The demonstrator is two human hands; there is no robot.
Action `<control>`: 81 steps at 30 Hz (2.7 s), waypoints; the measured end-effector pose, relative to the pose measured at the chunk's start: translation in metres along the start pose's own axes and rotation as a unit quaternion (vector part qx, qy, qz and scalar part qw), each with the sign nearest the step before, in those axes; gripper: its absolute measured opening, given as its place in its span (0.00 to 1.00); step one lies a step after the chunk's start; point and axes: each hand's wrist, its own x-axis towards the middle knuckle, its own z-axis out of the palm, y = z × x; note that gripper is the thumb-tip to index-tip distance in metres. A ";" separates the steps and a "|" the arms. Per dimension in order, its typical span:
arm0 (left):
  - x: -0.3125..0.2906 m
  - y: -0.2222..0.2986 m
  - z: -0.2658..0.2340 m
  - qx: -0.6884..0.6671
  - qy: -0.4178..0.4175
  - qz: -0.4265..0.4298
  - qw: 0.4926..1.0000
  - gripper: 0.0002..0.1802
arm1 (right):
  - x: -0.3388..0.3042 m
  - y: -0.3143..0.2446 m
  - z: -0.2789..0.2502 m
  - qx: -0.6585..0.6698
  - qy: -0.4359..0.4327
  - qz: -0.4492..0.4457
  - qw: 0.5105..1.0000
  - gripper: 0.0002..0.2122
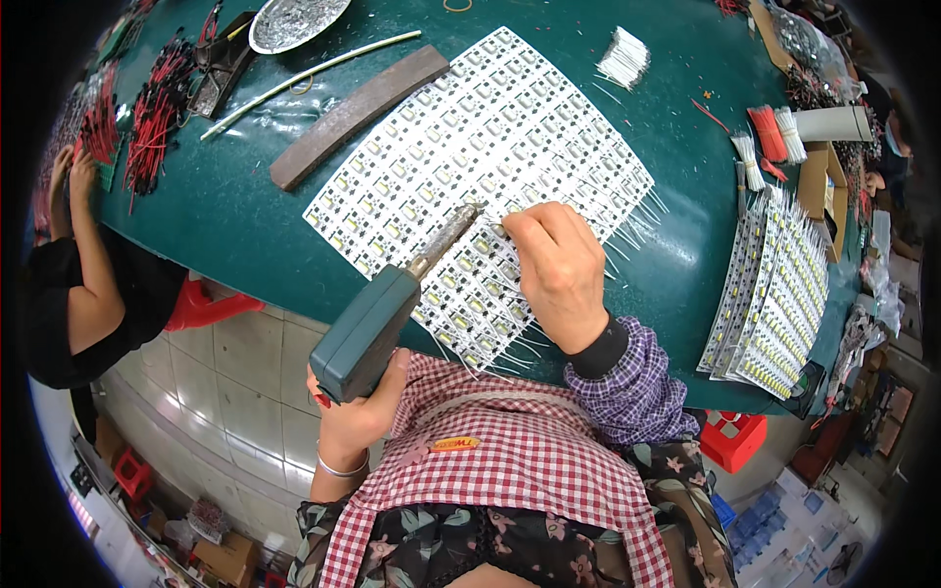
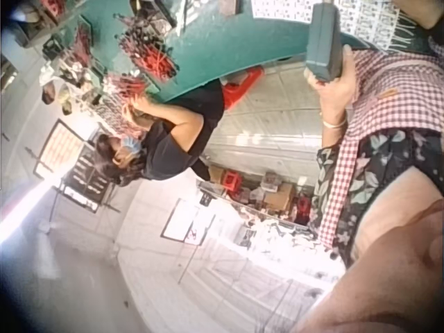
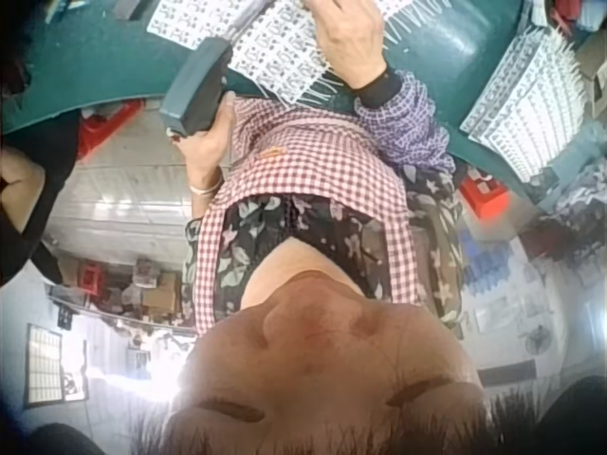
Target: Use a soldering tool to secure components on an LED panel sheet.
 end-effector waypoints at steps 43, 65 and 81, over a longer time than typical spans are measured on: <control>0.003 0.000 0.004 0.098 -0.022 0.068 0.993 0.15 | 0.000 -0.002 0.001 0.003 0.000 0.005 1.000 0.11; 0.006 0.009 0.012 0.000 0.031 -0.024 0.999 0.14 | 0.000 -0.004 0.001 0.011 0.000 0.013 1.000 0.10; -0.006 0.011 0.005 -0.018 0.027 -0.045 0.998 0.18 | 0.000 -0.004 0.002 0.014 0.003 0.011 1.000 0.09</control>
